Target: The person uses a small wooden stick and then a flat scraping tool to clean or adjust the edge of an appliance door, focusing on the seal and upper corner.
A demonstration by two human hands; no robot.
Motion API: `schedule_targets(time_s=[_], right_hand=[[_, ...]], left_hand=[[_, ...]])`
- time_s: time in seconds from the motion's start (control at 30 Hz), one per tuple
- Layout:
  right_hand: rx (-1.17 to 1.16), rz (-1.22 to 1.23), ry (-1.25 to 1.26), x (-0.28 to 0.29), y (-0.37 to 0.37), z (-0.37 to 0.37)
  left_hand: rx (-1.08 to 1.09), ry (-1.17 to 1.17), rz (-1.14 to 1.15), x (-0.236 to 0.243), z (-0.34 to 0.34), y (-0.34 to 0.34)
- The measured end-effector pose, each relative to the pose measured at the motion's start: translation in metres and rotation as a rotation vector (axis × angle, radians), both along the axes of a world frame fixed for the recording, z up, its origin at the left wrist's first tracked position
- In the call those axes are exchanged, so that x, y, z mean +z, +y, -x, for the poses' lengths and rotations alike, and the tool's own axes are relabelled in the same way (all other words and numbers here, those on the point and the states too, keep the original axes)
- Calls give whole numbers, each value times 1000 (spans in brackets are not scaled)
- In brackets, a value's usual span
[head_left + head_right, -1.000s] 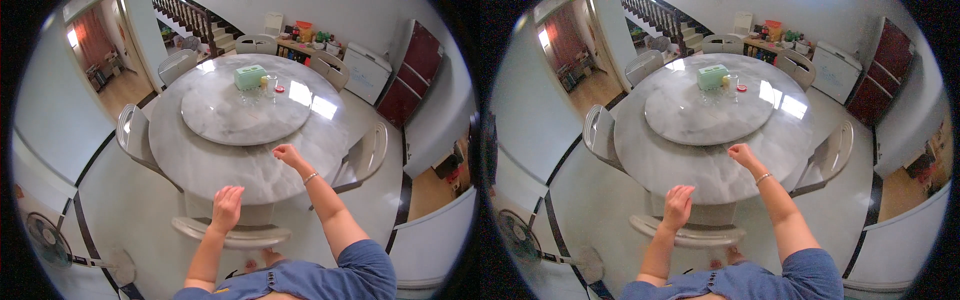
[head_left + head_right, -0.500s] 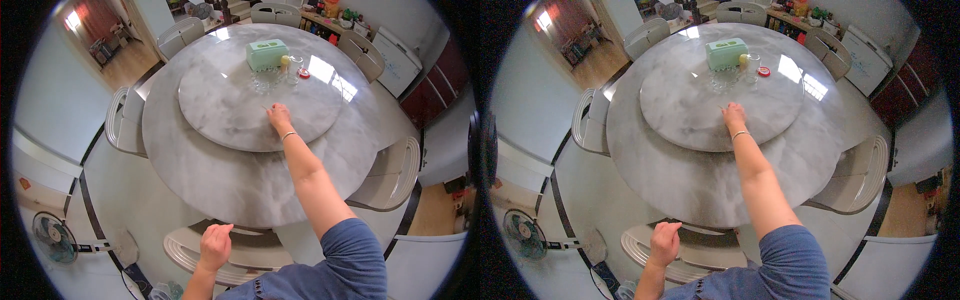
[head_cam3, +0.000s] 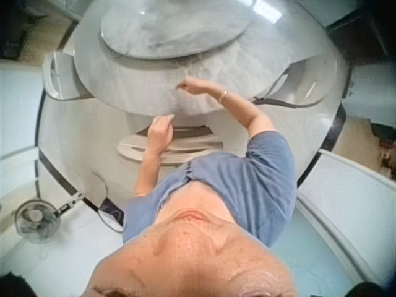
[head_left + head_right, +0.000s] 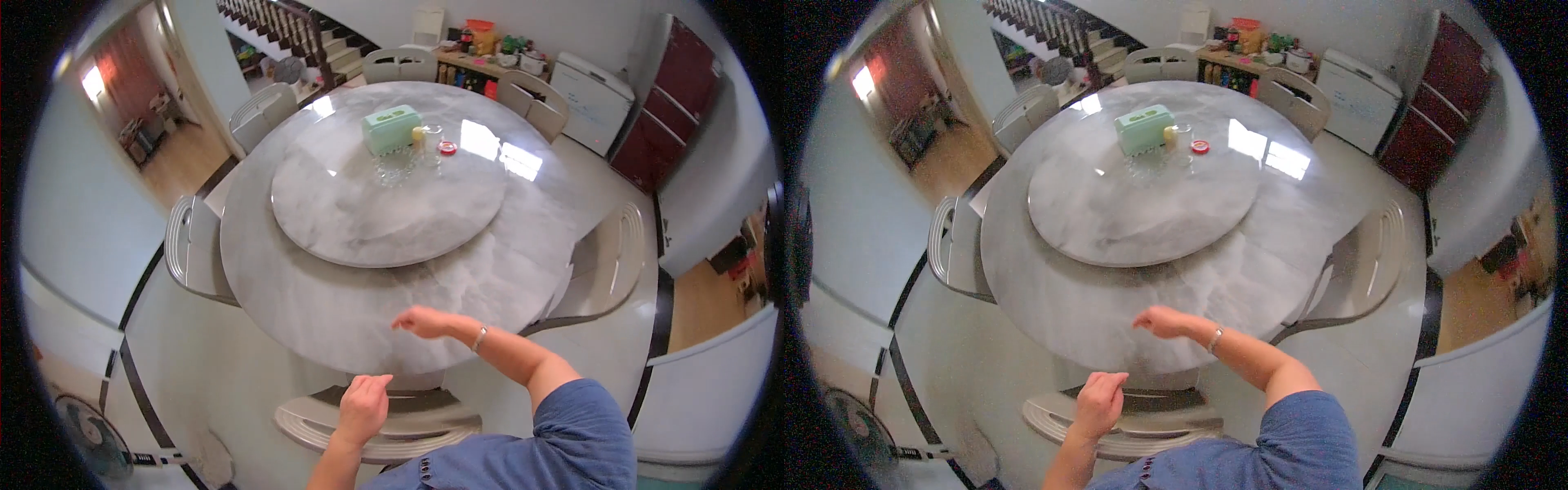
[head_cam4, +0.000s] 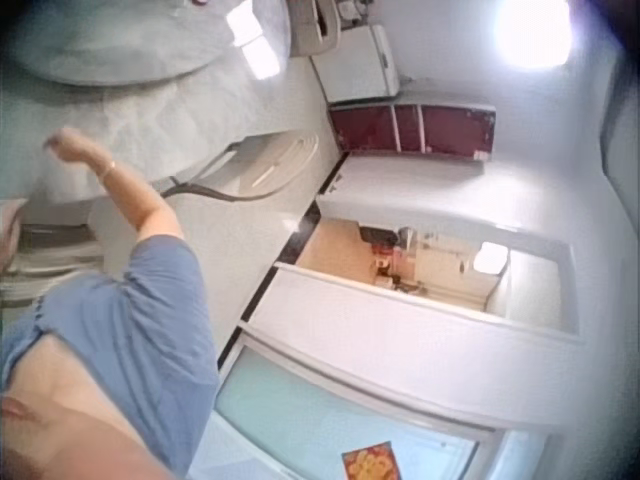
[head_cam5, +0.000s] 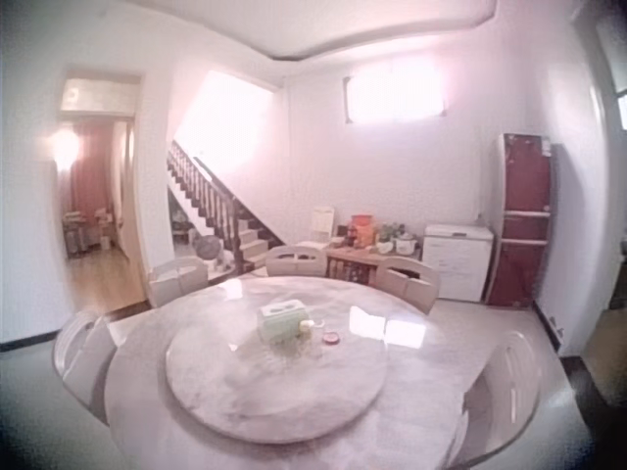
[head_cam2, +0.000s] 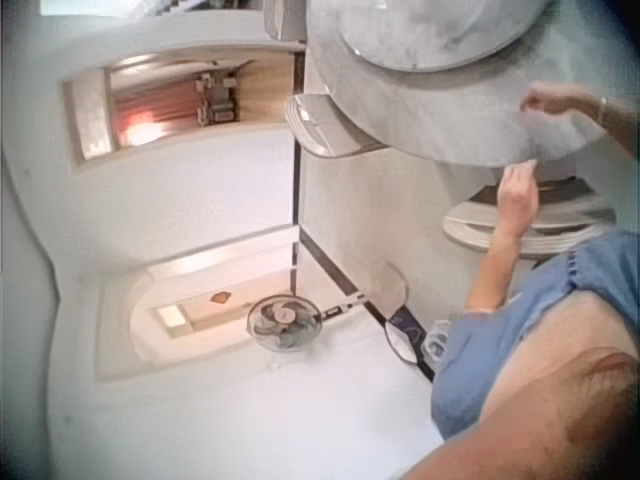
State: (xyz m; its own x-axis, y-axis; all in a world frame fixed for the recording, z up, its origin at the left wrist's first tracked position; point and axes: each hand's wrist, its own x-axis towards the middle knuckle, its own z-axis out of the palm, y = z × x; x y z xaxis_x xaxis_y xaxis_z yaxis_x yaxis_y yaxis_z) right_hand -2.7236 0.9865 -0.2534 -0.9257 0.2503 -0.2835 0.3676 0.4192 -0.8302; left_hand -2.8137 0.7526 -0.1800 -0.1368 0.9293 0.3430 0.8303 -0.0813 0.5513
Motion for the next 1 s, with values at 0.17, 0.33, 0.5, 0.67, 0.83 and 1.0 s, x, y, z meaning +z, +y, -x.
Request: schedule_targets(time_s=[0.17,0.33,0.5,0.67,0.83,1.0], right_hand=[[-356,152,-34,24,-87,-99],[-850,94,57,60,-170,-185],[-1068,240,127,92,-259,-232],[-1227,228,165,111,-345,-263],[-1452,177,212,117,-414,-296],[-1631,13,146,113,-494,-334]], left_hand=[[-171,-20,-61,0,-9,-5],[-386,-117,-111,-1,-22,-8],[-542,-185,-235,9,-51,-21],[-820,-314,-95,-1,-112,-65],[-1227,-304,73,-5,-185,-122],[-1532,22,420,-7,-253,-166]])
